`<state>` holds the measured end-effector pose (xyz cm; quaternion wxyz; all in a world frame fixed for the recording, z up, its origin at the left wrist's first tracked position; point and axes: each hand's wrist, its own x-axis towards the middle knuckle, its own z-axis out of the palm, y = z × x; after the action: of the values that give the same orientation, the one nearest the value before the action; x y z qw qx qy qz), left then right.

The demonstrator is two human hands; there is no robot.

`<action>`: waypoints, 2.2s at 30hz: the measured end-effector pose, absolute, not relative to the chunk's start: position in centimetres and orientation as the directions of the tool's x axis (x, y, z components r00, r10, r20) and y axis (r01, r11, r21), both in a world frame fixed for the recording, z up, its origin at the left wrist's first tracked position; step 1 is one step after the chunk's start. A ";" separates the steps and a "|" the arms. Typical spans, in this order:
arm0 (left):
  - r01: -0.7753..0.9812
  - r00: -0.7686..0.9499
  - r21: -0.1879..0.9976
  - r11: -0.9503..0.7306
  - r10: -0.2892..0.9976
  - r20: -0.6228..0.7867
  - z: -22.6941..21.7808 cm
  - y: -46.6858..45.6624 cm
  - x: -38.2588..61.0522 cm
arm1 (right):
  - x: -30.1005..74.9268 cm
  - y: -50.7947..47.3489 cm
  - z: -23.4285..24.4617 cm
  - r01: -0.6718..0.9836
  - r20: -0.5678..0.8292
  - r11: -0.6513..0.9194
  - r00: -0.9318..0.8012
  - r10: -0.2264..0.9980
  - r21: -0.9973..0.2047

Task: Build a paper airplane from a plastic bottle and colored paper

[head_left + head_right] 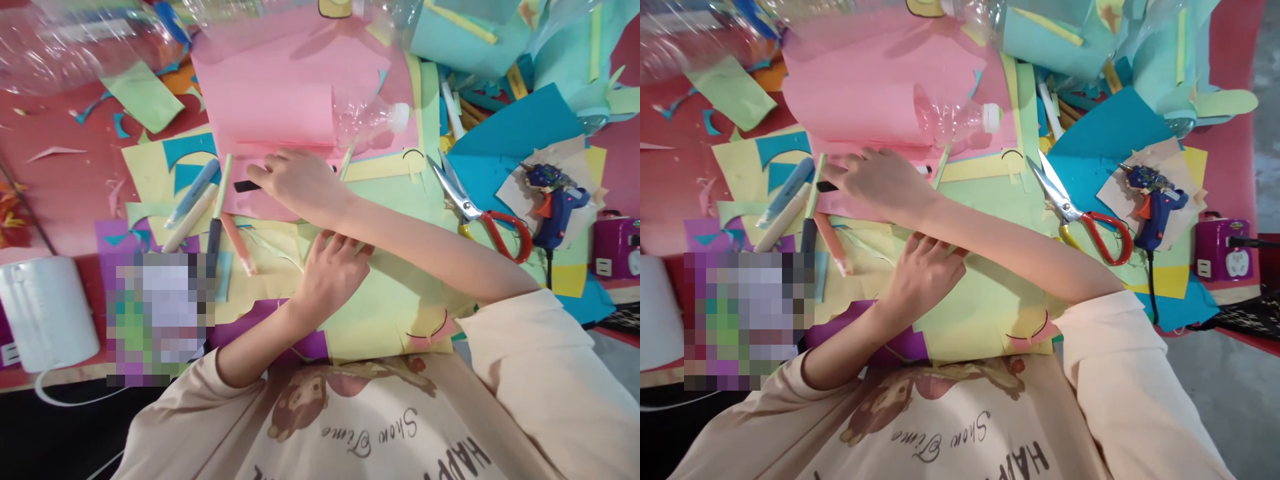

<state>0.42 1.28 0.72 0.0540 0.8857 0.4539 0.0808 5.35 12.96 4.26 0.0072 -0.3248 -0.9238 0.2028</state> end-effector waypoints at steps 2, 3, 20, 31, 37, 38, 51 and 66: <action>0.795 0.573 0.203 -0.572 0.817 0.059 0.8 1.2 0.5 | 6.9 12.3 5.3 0.631 -0.054 0.697 -0.753 0.656 -0.339; 0.794 0.574 0.206 -0.572 0.817 0.055 0.9 1.2 0.5 | 7.8 12.1 5.8 0.659 -0.051 0.670 -0.725 0.687 -0.341; 0.773 0.608 0.179 -0.608 0.791 0.064 1.3 1.1 1.1 | 21.3 11.6 2.9 0.899 0.031 0.313 -0.319 0.947 -0.306; 0.768 0.617 0.104 -0.632 0.773 0.145 0.8 1.0 0.8 | 21.1 12.0 4.9 0.961 -0.099 0.083 -0.112 0.989 -0.262; 0.761 0.617 0.145 -0.632 0.775 0.137 0.8 1.0 0.7 | 22.3 10.0 5.5 0.697 -0.139 0.132 -0.319 0.938 -0.705; 0.759 0.617 0.157 -0.632 0.775 0.137 0.8 1.0 0.7 | 22.2 9.7 5.4 0.624 -0.121 0.122 -0.332 0.935 -0.772; 0.771 0.586 0.225 -0.595 0.802 0.115 0.7 0.9 0.6 | 18.9 8.0 2.1 -0.173 -0.163 -0.227 -0.320 0.933 -0.958; 0.775 0.566 0.224 -0.591 0.807 0.170 0.3 1.0 0.6 | 18.5 7.1 1.0 0.239 -0.118 -0.033 -0.351 0.929 -0.971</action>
<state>0.57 0.96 0.35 0.0620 0.8827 0.4479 0.1277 18.50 7.15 0.99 0.3186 -0.4725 -0.6179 0.5417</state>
